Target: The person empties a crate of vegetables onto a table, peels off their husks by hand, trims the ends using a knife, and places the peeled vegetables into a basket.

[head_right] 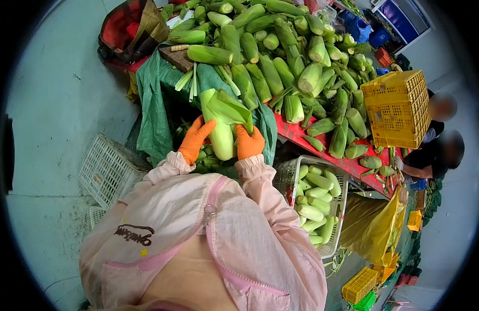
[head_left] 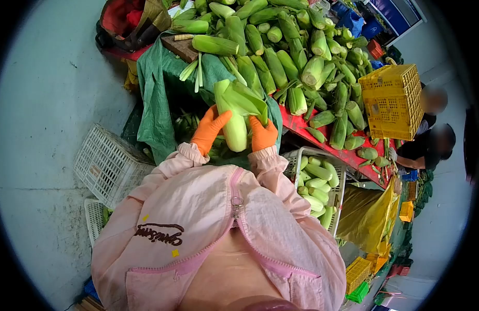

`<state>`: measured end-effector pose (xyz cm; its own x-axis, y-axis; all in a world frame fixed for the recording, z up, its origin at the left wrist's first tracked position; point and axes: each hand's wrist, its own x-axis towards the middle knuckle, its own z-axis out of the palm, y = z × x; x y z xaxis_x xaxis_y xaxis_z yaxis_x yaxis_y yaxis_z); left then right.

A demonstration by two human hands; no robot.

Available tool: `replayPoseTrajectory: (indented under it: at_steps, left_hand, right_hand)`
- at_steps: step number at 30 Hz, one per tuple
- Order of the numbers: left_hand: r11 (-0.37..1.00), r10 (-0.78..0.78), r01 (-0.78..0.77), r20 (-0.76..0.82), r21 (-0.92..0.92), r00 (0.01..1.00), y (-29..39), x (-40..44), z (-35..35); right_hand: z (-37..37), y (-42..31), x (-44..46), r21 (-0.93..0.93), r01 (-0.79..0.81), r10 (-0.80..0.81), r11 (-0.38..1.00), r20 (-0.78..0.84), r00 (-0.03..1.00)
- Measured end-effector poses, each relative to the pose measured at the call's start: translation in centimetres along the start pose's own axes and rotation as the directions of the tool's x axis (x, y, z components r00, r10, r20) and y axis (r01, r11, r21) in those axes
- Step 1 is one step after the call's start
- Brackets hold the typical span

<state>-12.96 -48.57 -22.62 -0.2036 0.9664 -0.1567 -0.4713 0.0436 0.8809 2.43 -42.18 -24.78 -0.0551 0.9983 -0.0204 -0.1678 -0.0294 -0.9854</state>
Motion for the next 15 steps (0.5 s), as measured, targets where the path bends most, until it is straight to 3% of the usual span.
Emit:
replayPoseTrajectory:
  at_steps: [3,4,5,7,9,11,13,15]
  left_hand:
    - [0.999,0.029,-0.029,-0.012,0.02,0.999,-2.6,1.5,-0.6]
    - [0.986,-0.164,0.162,-0.059,-0.045,0.985,-0.2,0.5,-0.1]
    - [0.986,-0.161,0.158,-0.059,-0.049,0.985,-0.8,0.8,-0.6]
    - [0.949,-0.158,0.153,0.005,-0.274,0.987,-3.9,1.9,-2.3]
    - [0.952,-0.081,0.06,-0.06,-0.301,0.995,-5.1,2.5,-2.9]
    - [0.893,-0.15,0.163,0.062,-0.42,0.987,-4.4,2.0,-4.2]
    - [0.898,-0.087,0.125,0.108,-0.423,0.99,-4.2,1.9,-5.1]
    - [0.979,0.123,-0.129,-0.045,-0.158,0.991,-3.4,1.4,-4.9]
  right_hand:
    - [0.6,-0.8,-0.6,-0.11,0.036,-0.036,0.993,0.0,0.999]
    - [0.8,-1.1,-0.8,-0.182,0.071,-0.071,0.981,0.006,0.997]
    - [1.0,-1.6,-0.9,-0.184,0.074,-0.074,0.98,0.01,0.997]
    - [1.4,-2.2,-1.2,-0.12,0.017,-0.009,0.993,0.069,0.998]
    - [0.8,-2.5,-0.5,-0.124,0.002,0.008,0.992,0.076,0.997]
    - [0.3,-3.4,0.6,0.003,0.11,-0.11,0.994,-0.023,0.994]
    - [-1.0,-3.8,2.4,-0.026,0.162,-0.163,0.987,-0.082,0.983]
    - [-1.2,-3.2,3.7,-0.093,0.16,-0.168,0.983,-0.084,0.982]
